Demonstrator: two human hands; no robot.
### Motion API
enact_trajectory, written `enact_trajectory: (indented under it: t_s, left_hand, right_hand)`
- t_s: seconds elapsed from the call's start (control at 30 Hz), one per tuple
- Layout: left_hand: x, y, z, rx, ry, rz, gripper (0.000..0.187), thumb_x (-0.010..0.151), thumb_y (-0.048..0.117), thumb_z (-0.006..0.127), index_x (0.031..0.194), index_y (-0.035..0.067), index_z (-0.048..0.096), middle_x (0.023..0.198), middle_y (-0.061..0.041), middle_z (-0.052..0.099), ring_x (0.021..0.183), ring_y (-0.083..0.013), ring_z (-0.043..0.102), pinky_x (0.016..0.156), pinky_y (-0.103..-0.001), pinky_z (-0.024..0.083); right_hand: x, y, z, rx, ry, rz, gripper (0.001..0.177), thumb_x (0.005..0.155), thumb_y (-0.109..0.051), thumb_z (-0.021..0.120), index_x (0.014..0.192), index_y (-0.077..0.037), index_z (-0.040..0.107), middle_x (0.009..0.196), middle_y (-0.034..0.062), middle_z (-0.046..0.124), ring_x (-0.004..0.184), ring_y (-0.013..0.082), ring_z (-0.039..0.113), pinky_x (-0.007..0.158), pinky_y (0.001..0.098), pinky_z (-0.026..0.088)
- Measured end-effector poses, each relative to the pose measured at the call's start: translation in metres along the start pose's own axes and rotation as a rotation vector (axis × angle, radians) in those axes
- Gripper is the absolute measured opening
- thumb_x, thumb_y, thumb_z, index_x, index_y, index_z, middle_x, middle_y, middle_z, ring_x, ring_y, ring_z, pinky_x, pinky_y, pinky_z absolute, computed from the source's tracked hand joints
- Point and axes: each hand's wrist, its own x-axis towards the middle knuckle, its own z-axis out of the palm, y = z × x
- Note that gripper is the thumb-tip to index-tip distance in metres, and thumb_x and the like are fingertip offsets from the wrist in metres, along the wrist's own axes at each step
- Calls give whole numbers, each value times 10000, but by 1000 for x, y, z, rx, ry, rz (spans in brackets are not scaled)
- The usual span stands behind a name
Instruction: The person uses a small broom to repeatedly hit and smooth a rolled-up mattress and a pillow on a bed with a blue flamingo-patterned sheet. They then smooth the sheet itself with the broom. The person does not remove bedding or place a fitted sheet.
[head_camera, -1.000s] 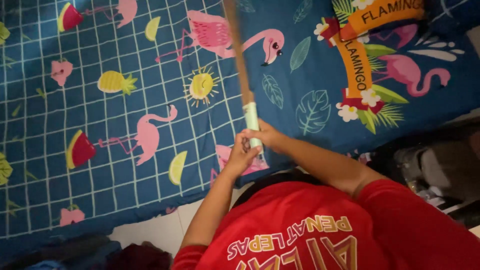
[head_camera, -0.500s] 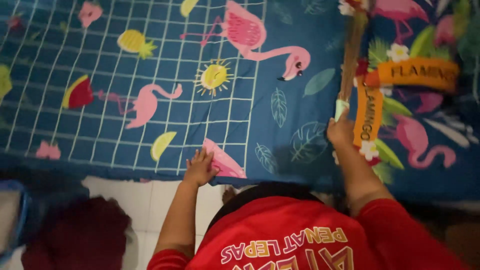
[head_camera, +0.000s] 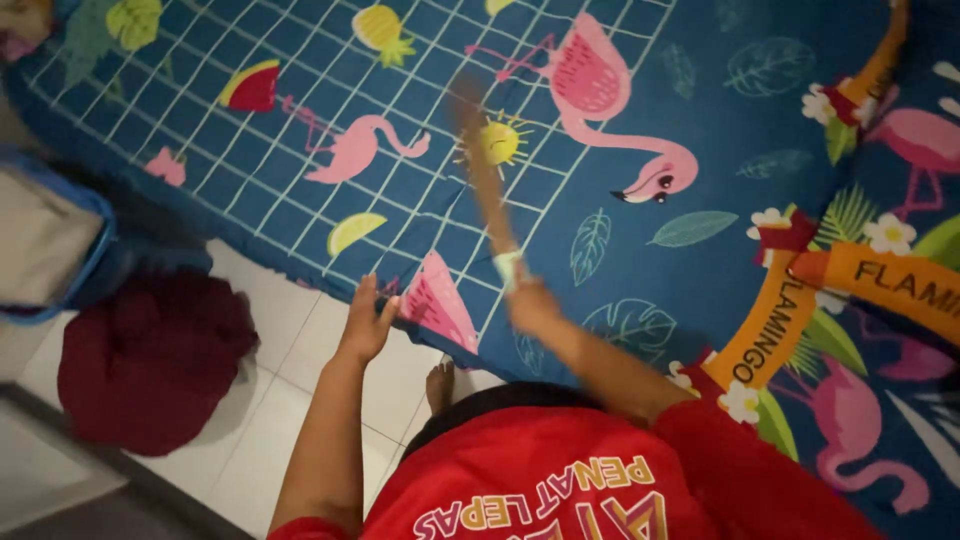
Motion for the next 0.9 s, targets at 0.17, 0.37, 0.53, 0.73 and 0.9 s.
enact_trajectory:
  t_s: [0.17, 0.37, 0.53, 0.73, 0.9]
  left_hand:
    - [-27, 7, -9, -61, 194, 30, 755, 1057, 401, 527, 1636, 28, 216, 1638, -340, 226, 1513, -520, 191, 1247, -629, 175]
    - [-50, 2, -29, -121, 438, -10, 751, 1030, 349, 591, 1634, 62, 250, 1651, -291, 251, 1529, -449, 220, 1263, -553, 201]
    - [-36, -34, -21, -116, 498, -45, 780, 997, 388, 643, 1611, 38, 312, 1621, -309, 305, 1517, -442, 272, 1257, -541, 229]
    - [17, -51, -8, 4, 307, -129, 902, 956, 553, 639, 1657, 150, 237, 1694, -201, 226, 1561, -408, 201, 1203, -686, 192]
    - [50, -58, -16, 137, 126, -113, 953, 925, 573, 647, 1672, 208, 181, 1726, -143, 159, 1584, -380, 148, 1170, -749, 157]
  right_hand:
    - [-38, -70, -58, 368, -497, -618, 605, 1039, -446, 478, 1506, -61, 464, 1272, 373, 605, 1180, 580, 615, 999, 613, 521]
    - [51, 59, 4, 1365, 161, -328, 620, 870, 62, 682, 1461, 15, 500, 1412, 236, 575, 1240, 318, 611, 1000, 442, 553]
    - [118, 298, -13, 411, 763, 140, 630, 947, -212, 814, 1440, 30, 505, 1194, 275, 628, 1124, 455, 661, 955, 508, 529]
    - [134, 325, -10, 195, 543, 556, 727, 1056, -456, 660, 1527, -10, 332, 1107, 311, 698, 1022, 471, 720, 819, 529, 569]
    - [130, 165, 17, 251, 375, 472, 732, 975, -502, 663, 1516, -92, 389, 1197, 233, 668, 1088, 410, 692, 856, 496, 566]
